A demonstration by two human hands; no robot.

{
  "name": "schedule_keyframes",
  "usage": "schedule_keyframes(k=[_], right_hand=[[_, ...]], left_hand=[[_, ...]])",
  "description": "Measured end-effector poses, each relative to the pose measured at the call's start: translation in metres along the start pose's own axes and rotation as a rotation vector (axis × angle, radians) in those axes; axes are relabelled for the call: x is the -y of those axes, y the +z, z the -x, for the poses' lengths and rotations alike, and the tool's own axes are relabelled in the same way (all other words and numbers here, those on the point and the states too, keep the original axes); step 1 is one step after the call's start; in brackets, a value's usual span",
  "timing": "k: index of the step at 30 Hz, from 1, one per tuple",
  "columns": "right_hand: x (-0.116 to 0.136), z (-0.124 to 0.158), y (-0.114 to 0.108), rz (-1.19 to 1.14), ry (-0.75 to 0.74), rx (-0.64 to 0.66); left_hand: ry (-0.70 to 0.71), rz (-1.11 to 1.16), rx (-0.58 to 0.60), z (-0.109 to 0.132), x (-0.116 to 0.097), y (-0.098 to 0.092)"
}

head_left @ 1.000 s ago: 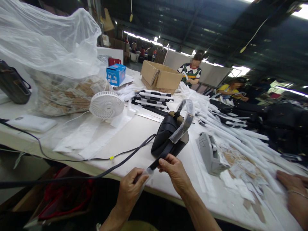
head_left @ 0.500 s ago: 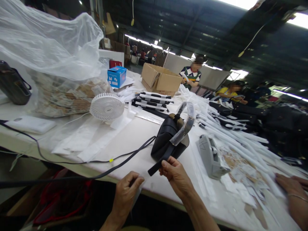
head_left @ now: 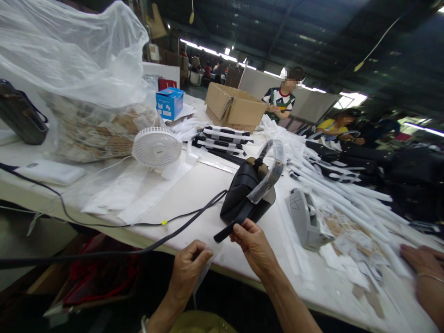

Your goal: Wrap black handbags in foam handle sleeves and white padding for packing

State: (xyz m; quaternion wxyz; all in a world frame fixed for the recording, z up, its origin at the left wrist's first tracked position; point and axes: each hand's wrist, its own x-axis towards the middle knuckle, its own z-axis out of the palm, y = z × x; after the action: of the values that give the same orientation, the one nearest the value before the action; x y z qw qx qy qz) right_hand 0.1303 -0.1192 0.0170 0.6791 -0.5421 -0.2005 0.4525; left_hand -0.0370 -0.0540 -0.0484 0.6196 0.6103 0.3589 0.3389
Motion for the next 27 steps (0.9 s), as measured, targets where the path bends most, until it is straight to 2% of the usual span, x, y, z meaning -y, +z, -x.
schedule_keyframes(k=[5, 12, 20, 27], right_hand=[[-0.001, 0.001, -0.005, 0.08, 0.0, 0.028], [0.004, 0.0, -0.008, 0.175, 0.0, 0.05], [0.006, 0.0, -0.015, 0.261, 0.012, 0.08], [0.006, 0.005, -0.022, 0.129, 0.083, 0.022]], left_hand=[[0.026, 0.005, -0.059, -0.001, -0.003, 0.0], [0.11, -0.016, 0.048, 0.001, -0.012, 0.004], [0.125, -0.084, 0.019, -0.014, -0.031, 0.026], [0.133, -0.05, -0.012, -0.036, -0.048, 0.043]])
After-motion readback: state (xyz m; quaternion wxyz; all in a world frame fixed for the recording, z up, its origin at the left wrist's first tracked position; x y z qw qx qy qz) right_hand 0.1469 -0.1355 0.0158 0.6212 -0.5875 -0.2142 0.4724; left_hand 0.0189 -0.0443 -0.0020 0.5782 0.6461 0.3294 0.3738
